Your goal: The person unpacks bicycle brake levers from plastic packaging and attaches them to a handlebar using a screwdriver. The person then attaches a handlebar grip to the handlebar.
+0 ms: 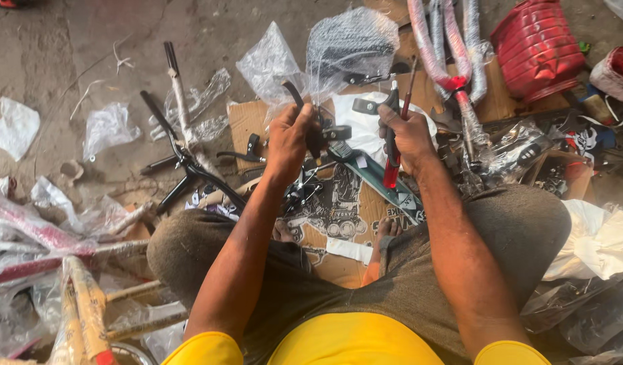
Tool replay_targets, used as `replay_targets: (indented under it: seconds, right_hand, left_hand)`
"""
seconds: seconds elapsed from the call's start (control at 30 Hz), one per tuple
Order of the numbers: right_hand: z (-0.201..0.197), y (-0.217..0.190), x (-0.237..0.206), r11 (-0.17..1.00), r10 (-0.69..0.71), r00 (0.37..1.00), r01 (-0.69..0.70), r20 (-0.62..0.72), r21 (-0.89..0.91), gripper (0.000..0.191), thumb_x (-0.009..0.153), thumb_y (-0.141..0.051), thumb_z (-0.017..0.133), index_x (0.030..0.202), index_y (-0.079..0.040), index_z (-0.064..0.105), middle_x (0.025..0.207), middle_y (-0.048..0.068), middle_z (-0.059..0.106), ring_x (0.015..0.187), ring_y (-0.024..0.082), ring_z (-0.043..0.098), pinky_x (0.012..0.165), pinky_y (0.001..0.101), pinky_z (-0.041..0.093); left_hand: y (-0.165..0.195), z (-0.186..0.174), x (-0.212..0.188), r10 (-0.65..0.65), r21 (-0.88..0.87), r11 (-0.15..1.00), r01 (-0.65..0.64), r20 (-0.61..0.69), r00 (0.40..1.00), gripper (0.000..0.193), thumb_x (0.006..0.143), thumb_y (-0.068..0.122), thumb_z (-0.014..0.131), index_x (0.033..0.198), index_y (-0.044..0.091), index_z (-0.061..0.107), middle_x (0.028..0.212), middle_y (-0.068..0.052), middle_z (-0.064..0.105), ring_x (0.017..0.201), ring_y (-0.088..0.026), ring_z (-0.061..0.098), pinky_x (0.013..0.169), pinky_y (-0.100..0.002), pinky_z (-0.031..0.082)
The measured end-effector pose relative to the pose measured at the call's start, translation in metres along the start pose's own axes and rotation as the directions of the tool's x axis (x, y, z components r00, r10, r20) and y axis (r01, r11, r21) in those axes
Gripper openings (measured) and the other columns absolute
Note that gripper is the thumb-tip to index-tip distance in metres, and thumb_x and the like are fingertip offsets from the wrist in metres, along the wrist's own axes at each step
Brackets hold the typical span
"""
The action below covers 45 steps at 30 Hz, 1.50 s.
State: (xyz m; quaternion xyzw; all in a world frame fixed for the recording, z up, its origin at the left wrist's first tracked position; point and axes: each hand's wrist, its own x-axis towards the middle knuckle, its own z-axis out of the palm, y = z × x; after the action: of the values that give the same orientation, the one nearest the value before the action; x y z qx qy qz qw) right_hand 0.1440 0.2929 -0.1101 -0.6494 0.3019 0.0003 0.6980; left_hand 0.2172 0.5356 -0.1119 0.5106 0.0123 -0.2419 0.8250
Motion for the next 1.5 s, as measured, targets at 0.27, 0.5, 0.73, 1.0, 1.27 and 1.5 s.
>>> replay_targets:
  seconds: [0.27,0.5,0.73,1.0,1.27,1.5]
  right_hand:
    - [0.049,0.013,-0.024,0.974,-0.196,0.972,0.178,0.129,0.141,0.036,0.092,-0.040,0.081,0.097,-0.006,0.072,0.084,-0.002,0.068,0.072,0.007,0.060,0.064,0.0249,0.049]
    - [0.033,0.010,-0.008,0.985,-0.146,0.988,0.140,-0.054,-0.102,0.042,0.095,-0.046,0.078,0.094,-0.005,0.071,0.077,0.000,0.065,0.067,0.008,0.056,0.060,0.0248,0.046]
    - [-0.006,0.016,0.011,0.927,0.025,0.944,-0.145,-0.328,-0.345,0.046,0.101,-0.048,0.073,0.090,-0.003,0.070,0.072,0.004,0.061,0.060,0.012,0.053,0.049,0.0302,0.041]
    - [-0.018,0.021,0.003,0.919,0.148,0.989,-0.143,0.012,0.367,0.031,0.096,-0.021,0.070,0.118,-0.002,0.060,0.077,0.009,0.064,0.063,0.021,0.065,0.055,0.0351,0.057]
    - [0.009,0.024,-0.047,0.810,0.119,0.965,-0.231,0.234,0.539,0.019,0.091,-0.016,0.071,0.104,-0.006,0.060,0.075,0.006,0.062,0.062,0.021,0.066,0.056,0.0394,0.058]
    - [0.037,-0.003,-0.061,0.975,-0.029,0.983,0.068,0.179,-0.212,0.039,0.091,-0.022,0.075,0.126,-0.007,0.068,0.084,0.002,0.062,0.062,0.013,0.054,0.056,0.0303,0.045]
  left_hand:
    - [-0.031,0.018,-0.012,-0.141,0.190,0.975,0.114,0.131,0.981,0.024,0.087,0.009,0.080,0.103,0.001,0.063,0.086,-0.006,0.069,0.071,-0.014,0.066,0.062,-0.029,0.056]
    - [-0.033,0.017,-0.009,-0.330,0.271,0.903,0.334,-0.062,0.942,0.022,0.099,0.019,0.062,0.102,-0.001,0.052,0.083,-0.014,0.067,0.067,-0.024,0.069,0.050,-0.036,0.059]
    - [-0.007,-0.008,0.010,-0.389,-0.226,0.905,0.361,-0.095,0.916,0.042,0.097,0.039,0.043,0.127,0.009,0.046,0.097,-0.025,0.073,0.070,-0.033,0.070,0.051,-0.036,0.059]
    - [-0.003,-0.018,0.017,-0.048,-0.302,0.951,0.071,0.085,0.995,0.048,0.101,0.019,0.068,0.136,-0.010,0.056,0.099,-0.014,0.067,0.083,-0.020,0.065,0.073,-0.031,0.056]
    - [-0.011,-0.020,0.023,-0.016,-0.106,0.994,0.011,-0.040,0.999,0.049,0.090,-0.003,0.075,0.136,-0.011,0.060,0.099,-0.013,0.069,0.077,-0.015,0.062,0.068,-0.029,0.050]
    - [0.001,-0.045,0.035,0.124,-0.014,0.991,-0.130,-0.230,0.965,0.050,0.083,-0.002,0.075,0.130,-0.009,0.059,0.103,-0.014,0.071,0.081,-0.019,0.067,0.069,-0.031,0.054]
